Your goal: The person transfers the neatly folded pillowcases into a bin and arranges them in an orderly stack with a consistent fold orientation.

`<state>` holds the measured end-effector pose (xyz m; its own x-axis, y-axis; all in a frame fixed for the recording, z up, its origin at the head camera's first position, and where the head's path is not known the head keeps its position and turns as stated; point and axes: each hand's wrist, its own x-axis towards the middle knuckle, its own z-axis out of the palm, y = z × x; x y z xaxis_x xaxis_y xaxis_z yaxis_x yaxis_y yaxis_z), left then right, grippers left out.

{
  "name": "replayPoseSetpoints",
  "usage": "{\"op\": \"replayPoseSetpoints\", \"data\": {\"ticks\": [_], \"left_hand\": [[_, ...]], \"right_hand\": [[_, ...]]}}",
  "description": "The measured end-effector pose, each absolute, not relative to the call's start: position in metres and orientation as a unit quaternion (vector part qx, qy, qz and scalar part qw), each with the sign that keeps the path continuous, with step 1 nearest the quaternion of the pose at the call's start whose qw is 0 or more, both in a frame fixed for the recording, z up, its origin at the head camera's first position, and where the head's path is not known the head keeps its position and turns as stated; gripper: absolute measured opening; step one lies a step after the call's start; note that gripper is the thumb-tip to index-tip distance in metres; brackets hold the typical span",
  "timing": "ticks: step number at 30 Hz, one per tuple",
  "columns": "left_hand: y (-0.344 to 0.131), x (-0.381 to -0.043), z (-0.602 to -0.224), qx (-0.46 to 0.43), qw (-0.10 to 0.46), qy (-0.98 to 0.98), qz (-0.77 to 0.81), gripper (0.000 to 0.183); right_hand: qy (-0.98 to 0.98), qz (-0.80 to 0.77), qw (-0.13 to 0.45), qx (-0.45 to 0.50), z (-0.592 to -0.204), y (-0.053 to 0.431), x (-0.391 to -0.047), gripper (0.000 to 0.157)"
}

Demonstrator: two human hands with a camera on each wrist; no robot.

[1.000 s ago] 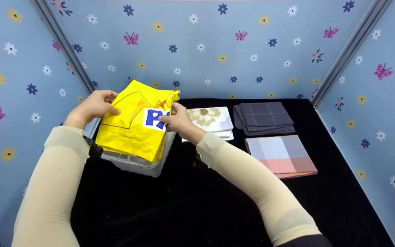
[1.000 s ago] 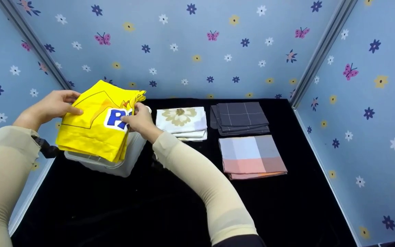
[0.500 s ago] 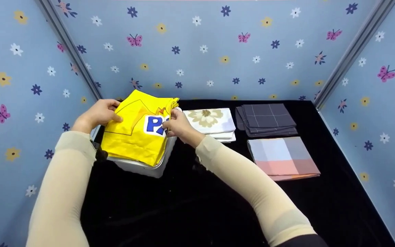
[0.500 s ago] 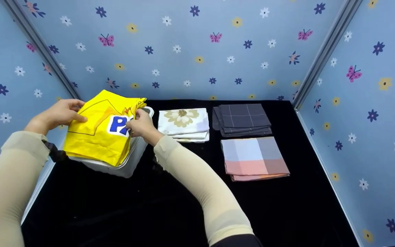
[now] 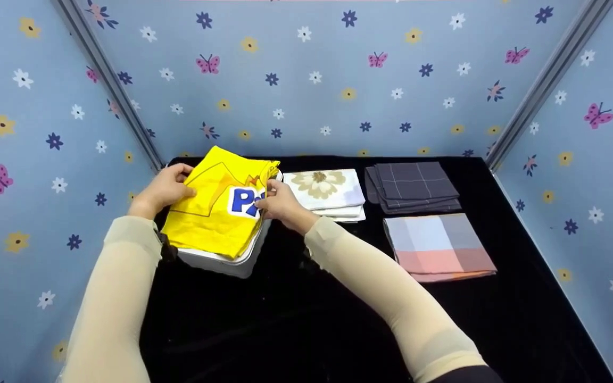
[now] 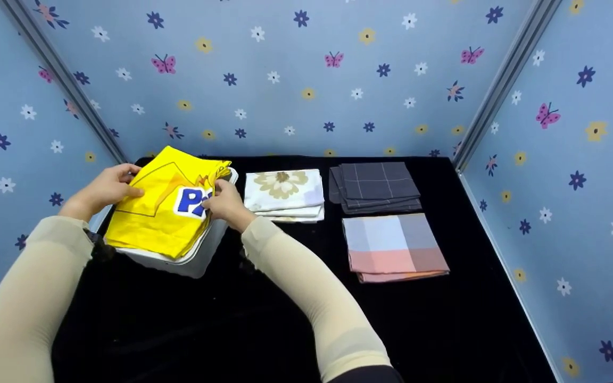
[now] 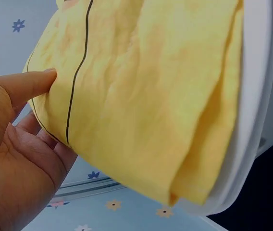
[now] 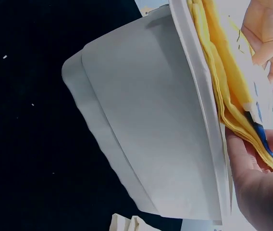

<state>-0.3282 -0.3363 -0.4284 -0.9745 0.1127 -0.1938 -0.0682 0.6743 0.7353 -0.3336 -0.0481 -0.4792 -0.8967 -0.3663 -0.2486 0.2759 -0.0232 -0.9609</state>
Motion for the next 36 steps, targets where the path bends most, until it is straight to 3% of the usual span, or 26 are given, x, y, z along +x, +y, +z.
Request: {"op": "replayPoseSetpoints", "data": {"ticks": [21, 36], "left_hand": [[-0.337, -0.331, -0.447, -0.006, 0.086, 0.9, 0.426, 0.061], [-0.342, -0.327, -0.453, -0.02, 0.101, 0.901, 0.421, 0.062]], "right_hand": [[0.639, -0.728, 0.245, -0.044, -0.48, -0.052, -0.338, 0.055], [0.621, -0.735, 0.272, -0.029, -0.478, -0.049, -0.34, 0.067]]}}
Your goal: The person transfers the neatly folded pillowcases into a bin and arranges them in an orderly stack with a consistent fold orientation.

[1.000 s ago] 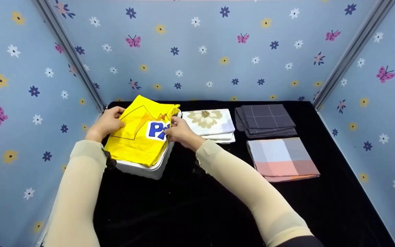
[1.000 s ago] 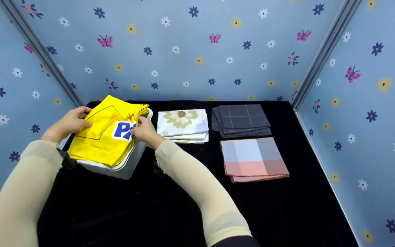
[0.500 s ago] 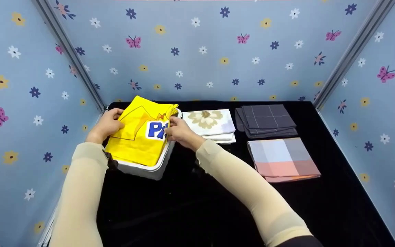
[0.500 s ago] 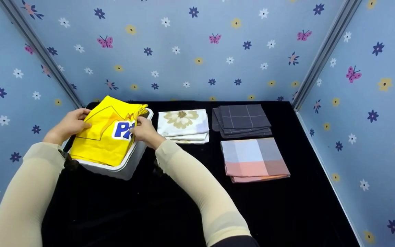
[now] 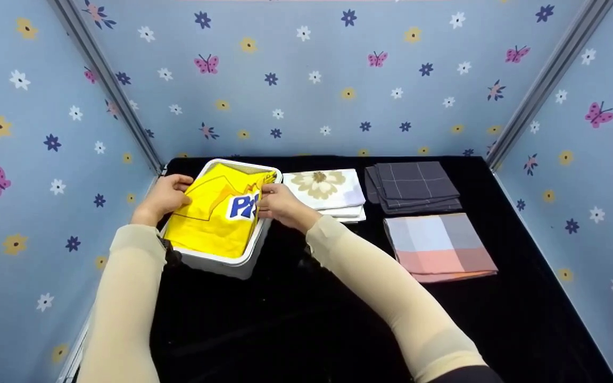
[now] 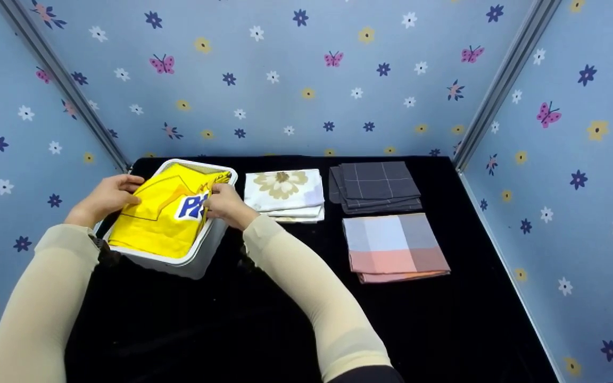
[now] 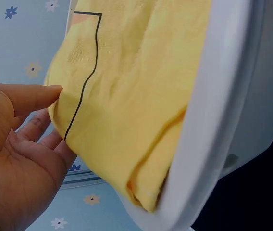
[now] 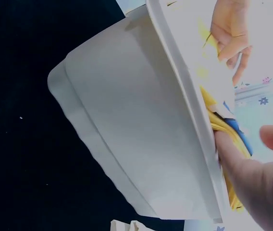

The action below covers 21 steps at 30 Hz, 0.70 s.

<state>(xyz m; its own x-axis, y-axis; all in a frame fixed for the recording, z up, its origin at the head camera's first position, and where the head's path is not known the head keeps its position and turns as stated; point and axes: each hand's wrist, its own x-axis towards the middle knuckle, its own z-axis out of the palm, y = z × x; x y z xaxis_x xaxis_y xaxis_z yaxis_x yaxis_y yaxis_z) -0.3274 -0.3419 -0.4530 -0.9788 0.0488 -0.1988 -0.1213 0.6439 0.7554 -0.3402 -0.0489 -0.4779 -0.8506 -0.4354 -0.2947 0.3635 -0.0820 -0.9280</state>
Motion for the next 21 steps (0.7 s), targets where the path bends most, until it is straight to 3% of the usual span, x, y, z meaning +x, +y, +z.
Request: {"op": "replayPoseSetpoints", "data": {"ticks": [12, 21], "left_hand": [[-0.339, -0.33, -0.449, -0.009, 0.082, 0.887, 0.455, 0.05], [-0.332, -0.331, -0.447, -0.01, 0.111, 0.887, 0.448, 0.051]], "right_hand": [[0.64, -0.726, 0.251, -0.014, -0.474, -0.027, -0.346, 0.063], [0.643, -0.73, 0.233, -0.02, -0.477, -0.007, -0.35, 0.058]]}}
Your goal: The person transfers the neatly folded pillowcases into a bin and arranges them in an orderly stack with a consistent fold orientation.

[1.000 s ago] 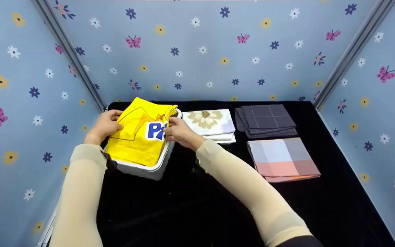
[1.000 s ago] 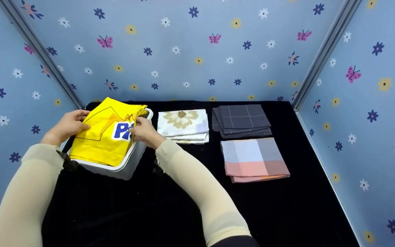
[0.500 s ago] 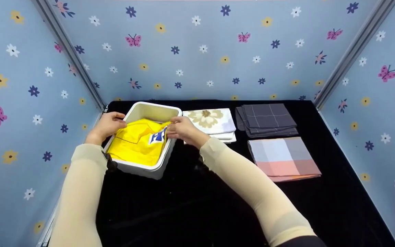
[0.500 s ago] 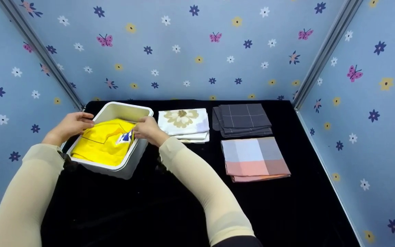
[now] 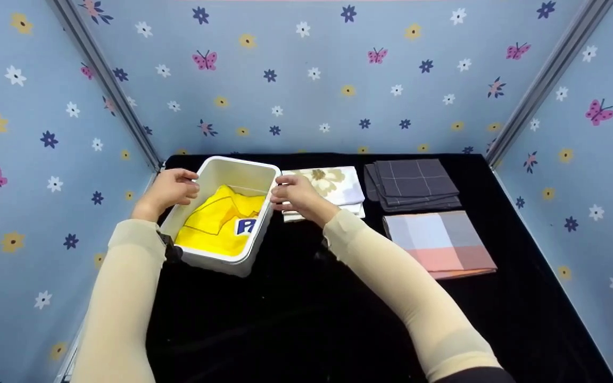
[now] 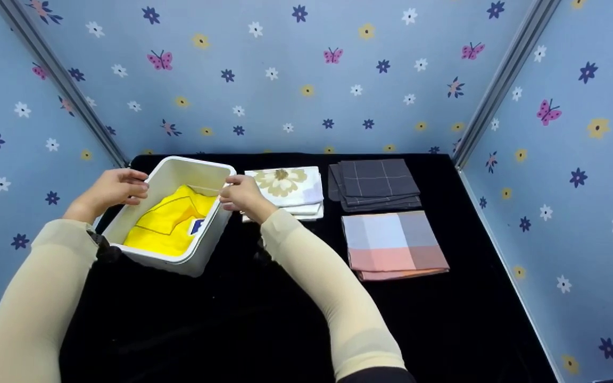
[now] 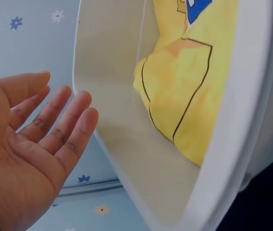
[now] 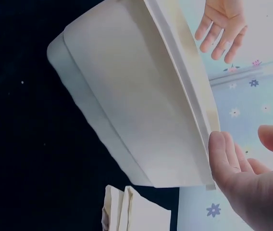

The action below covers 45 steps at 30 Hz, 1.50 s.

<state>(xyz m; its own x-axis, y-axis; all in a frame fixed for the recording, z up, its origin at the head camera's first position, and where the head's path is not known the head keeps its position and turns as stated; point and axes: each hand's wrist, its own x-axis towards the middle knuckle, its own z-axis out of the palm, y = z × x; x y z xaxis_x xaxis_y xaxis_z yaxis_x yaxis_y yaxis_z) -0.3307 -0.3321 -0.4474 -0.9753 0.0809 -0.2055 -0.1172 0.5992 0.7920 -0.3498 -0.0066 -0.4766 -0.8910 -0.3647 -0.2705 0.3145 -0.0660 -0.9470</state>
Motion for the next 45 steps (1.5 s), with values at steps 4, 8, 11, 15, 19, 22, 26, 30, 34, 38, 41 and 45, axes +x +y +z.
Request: {"op": "replayPoseSetpoints", "data": {"ticks": [4, 8, 11, 15, 19, 22, 26, 30, 34, 38, 41, 45], "left_hand": [[-0.324, -0.33, -0.447, -0.001, 0.111, 0.888, 0.447, 0.051], [-0.313, -0.33, -0.445, 0.004, 0.116, 0.883, 0.455, 0.051], [-0.302, -0.33, -0.442, 0.01, 0.12, 0.88, 0.46, 0.049], [-0.29, -0.331, -0.44, 0.02, 0.12, 0.877, 0.465, 0.048], [-0.281, -0.333, -0.441, 0.03, 0.118, 0.876, 0.467, 0.047], [-0.274, -0.334, -0.443, 0.036, 0.121, 0.874, 0.469, 0.047], [-0.266, -0.337, -0.447, 0.046, 0.124, 0.874, 0.468, 0.049], [-0.258, -0.339, -0.451, 0.053, 0.119, 0.874, 0.468, 0.05], [-0.251, -0.341, -0.455, 0.058, 0.114, 0.871, 0.474, 0.053], [-0.242, -0.344, -0.459, 0.061, 0.109, 0.871, 0.475, 0.052], [-0.234, -0.346, -0.462, 0.061, 0.103, 0.871, 0.477, 0.049], [-0.225, -0.349, -0.466, 0.059, 0.096, 0.87, 0.48, 0.047]], "right_hand": [[0.654, -0.722, 0.227, -0.02, -0.476, 0.004, -0.35, 0.058], [0.658, -0.719, 0.223, -0.02, -0.476, 0.015, -0.35, 0.058], [0.662, -0.718, 0.214, -0.017, -0.476, 0.024, -0.351, 0.056], [0.675, -0.709, 0.204, -0.019, -0.476, 0.034, -0.353, 0.054], [0.69, -0.697, 0.193, -0.024, -0.477, 0.043, -0.354, 0.051], [0.699, -0.691, 0.184, -0.025, -0.477, 0.05, -0.354, 0.047], [0.705, -0.687, 0.176, -0.027, -0.479, 0.059, -0.354, 0.043], [0.706, -0.686, 0.174, -0.026, -0.481, 0.068, -0.353, 0.044], [0.706, -0.686, 0.174, -0.02, -0.483, 0.076, -0.353, 0.046], [0.712, -0.682, 0.169, -0.012, -0.486, 0.085, -0.353, 0.048], [0.714, -0.681, 0.165, -0.006, -0.488, 0.092, -0.353, 0.048], [0.709, -0.686, 0.165, 0.001, -0.492, 0.101, -0.353, 0.045]]}}
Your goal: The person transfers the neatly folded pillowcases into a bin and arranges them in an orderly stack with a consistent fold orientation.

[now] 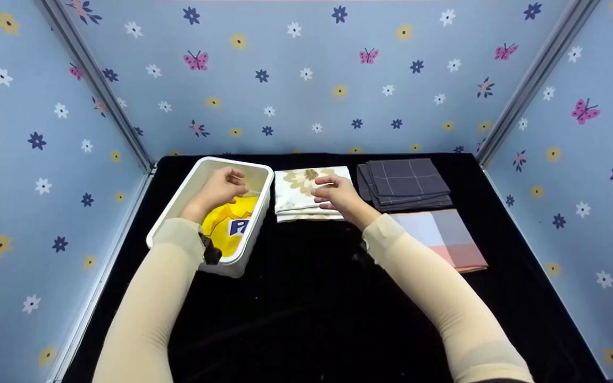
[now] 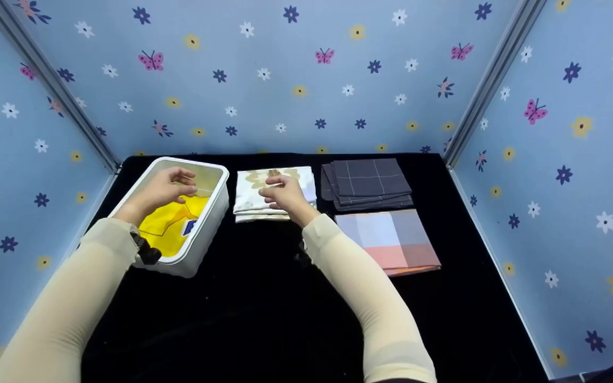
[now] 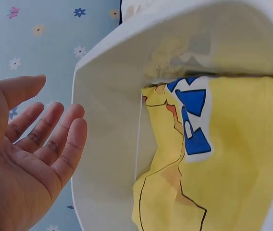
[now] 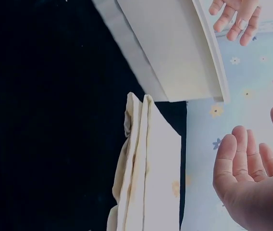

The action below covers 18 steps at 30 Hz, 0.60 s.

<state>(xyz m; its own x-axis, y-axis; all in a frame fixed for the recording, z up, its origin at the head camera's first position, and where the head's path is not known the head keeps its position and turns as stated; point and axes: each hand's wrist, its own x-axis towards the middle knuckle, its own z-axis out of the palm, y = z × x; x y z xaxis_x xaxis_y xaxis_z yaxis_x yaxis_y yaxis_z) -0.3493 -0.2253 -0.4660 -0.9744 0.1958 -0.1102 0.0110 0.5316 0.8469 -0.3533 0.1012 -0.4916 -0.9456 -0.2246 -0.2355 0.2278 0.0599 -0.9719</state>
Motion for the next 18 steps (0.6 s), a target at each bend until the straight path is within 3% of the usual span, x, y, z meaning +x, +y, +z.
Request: {"op": "replayPoseSetpoints", "data": {"ticks": [18], "left_hand": [[-0.19, -0.356, -0.474, 0.029, 0.056, 0.861, 0.504, 0.046]], "right_hand": [[0.748, -0.657, 0.098, -0.003, -0.509, 0.137, -0.35, 0.037]]}}
